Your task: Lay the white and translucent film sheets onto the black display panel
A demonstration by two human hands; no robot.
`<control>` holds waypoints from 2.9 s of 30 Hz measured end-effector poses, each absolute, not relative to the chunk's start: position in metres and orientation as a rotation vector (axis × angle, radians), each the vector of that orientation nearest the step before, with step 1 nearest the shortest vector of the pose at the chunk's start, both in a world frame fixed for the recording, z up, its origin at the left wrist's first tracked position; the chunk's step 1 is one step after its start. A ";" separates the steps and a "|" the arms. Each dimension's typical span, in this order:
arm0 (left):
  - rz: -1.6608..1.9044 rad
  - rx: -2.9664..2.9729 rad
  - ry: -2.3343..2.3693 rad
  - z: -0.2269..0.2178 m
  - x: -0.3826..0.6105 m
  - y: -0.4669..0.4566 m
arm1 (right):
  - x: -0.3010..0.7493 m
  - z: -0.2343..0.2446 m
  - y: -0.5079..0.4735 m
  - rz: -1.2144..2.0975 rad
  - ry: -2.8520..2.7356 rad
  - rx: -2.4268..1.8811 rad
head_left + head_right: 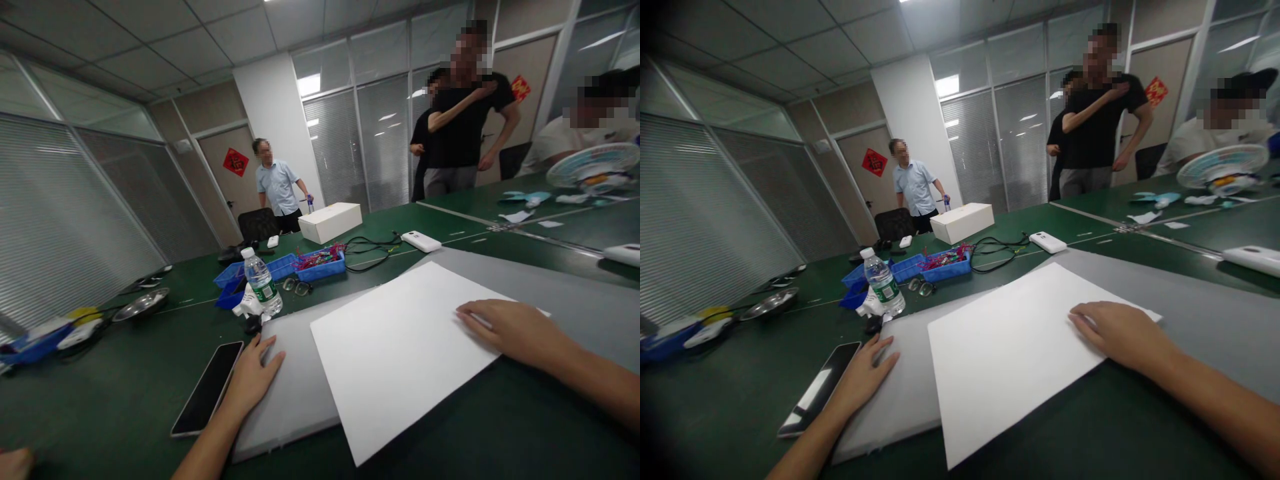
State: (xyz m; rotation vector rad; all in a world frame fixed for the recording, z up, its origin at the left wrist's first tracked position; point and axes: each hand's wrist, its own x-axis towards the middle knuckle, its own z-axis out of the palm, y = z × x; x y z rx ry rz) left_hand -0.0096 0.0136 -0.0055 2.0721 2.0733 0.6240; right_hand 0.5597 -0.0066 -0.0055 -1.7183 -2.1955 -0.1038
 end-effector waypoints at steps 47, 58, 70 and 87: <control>0.605 2.085 2.056 -0.010 -0.012 0.014 | 0.539 -0.017 -0.008 0.084 -2.229 -1.655; 0.619 2.128 2.033 -0.012 -0.015 0.014 | 0.535 -0.014 -0.013 0.254 -2.302 -1.530; 0.483 2.105 2.041 -0.006 -0.013 0.011 | 0.540 -0.018 -0.007 0.065 -2.354 -1.563; 0.567 2.119 2.071 -0.007 -0.011 0.009 | 0.614 -0.027 0.018 -0.058 -2.000 -2.039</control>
